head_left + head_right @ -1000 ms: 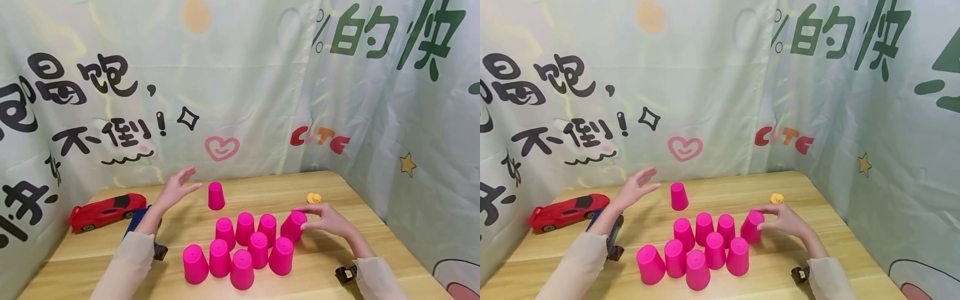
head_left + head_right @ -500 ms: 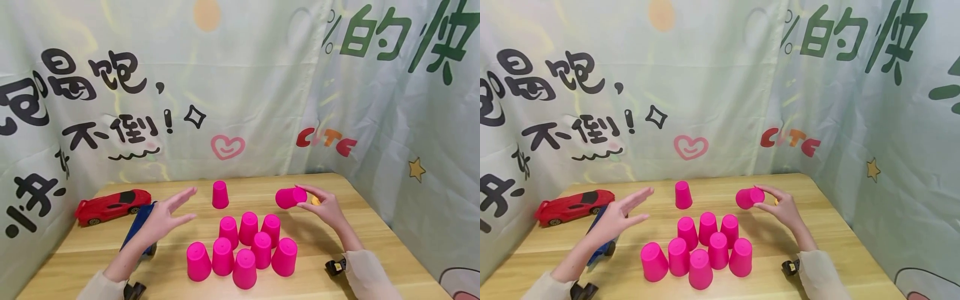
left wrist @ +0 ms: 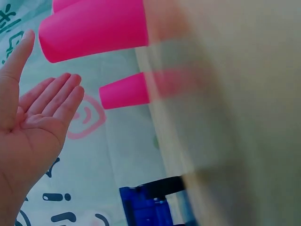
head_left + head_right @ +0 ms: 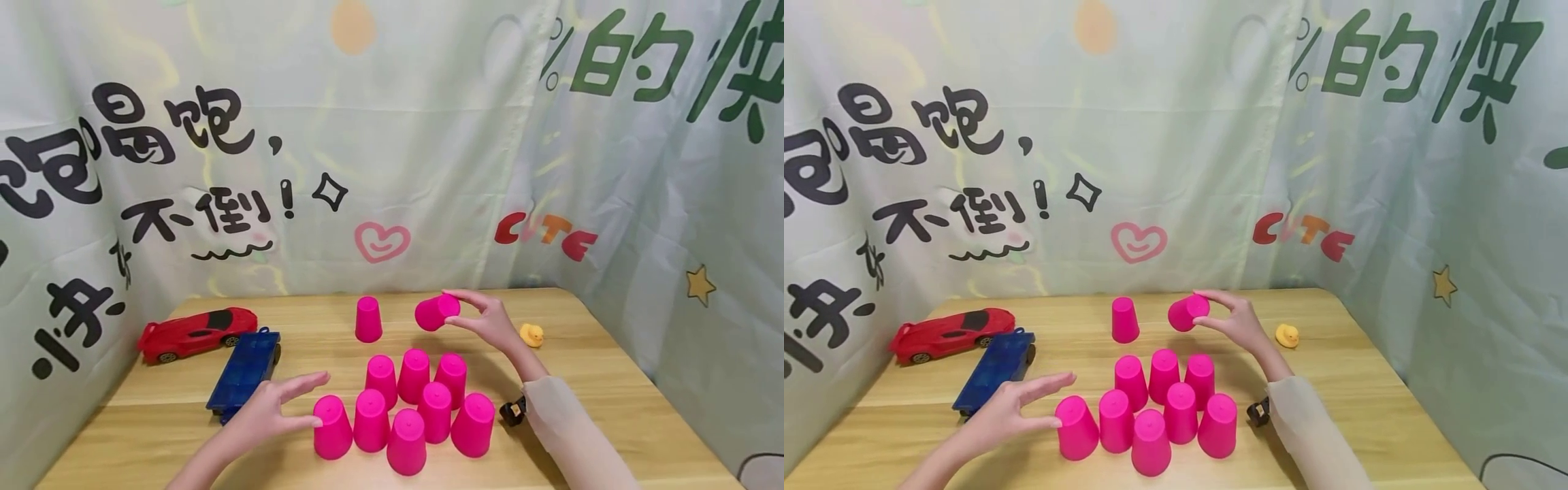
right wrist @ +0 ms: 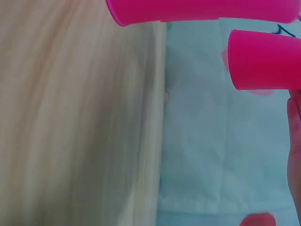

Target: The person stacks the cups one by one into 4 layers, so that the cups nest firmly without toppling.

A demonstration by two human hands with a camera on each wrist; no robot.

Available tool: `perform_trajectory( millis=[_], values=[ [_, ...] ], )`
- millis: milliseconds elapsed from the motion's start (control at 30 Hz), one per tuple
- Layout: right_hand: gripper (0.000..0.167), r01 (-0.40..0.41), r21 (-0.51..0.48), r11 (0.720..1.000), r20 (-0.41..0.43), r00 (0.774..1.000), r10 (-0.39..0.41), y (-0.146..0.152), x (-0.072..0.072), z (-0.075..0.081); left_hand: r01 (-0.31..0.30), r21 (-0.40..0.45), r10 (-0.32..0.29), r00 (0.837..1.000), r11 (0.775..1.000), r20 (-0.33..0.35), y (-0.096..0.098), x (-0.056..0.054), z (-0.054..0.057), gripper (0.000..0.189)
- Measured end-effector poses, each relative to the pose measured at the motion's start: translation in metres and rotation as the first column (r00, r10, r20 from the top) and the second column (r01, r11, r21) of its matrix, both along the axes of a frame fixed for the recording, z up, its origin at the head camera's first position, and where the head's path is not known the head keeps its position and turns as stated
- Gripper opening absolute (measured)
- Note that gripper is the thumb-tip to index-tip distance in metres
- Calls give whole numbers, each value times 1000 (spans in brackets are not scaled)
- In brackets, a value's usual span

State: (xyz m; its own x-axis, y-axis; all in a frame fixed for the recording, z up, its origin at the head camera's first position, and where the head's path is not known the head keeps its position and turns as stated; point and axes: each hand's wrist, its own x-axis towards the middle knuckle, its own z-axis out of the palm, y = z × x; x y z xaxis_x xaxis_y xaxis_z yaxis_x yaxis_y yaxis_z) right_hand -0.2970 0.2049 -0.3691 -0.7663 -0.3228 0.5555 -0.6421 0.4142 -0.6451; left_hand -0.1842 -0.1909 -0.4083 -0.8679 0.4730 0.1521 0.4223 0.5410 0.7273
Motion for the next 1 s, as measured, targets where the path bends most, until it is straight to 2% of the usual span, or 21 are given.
perform_trajectory(
  millis=[67, 167, 333, 500, 633, 767, 1000],
  values=[
    [49, -2, 32, 999, 19, 1000, 1, -5, -10, -3, 2, -8, -2, 999, 1000, 38, 0, 1, -2, 62],
    [50, -22, 29, 999, 68, 997, 20, -9, -31, -15, 5, -17, -4, 998, 1000, 67, 0, 1, -3, 60],
    [48, -80, 15, 997, 164, 983, 76, -17, -57, -32, 23, -40, -21, 999, 999, 50, 0, 1, -4, 55],
    [48, -124, 23, 992, 198, 973, 118, -29, -69, -37, 23, -49, -21, 999, 999, 46, 2, 3, -5, 52],
    [48, -127, 83, 988, 182, 977, 110, -36, -75, -39, 31, -24, -29, 996, 999, 82, 5, 3, -5, 53],
    [48, -139, 149, 979, 172, 979, 113, -42, -83, -42, 30, -21, -28, 996, 999, 82, 5, 2, -5, 50],
    [49, -183, 185, 966, 226, 964, 139, -52, -93, -48, 26, -9, -25, 994, 1000, 103, 5, 2, -4, 45]
  ],
)
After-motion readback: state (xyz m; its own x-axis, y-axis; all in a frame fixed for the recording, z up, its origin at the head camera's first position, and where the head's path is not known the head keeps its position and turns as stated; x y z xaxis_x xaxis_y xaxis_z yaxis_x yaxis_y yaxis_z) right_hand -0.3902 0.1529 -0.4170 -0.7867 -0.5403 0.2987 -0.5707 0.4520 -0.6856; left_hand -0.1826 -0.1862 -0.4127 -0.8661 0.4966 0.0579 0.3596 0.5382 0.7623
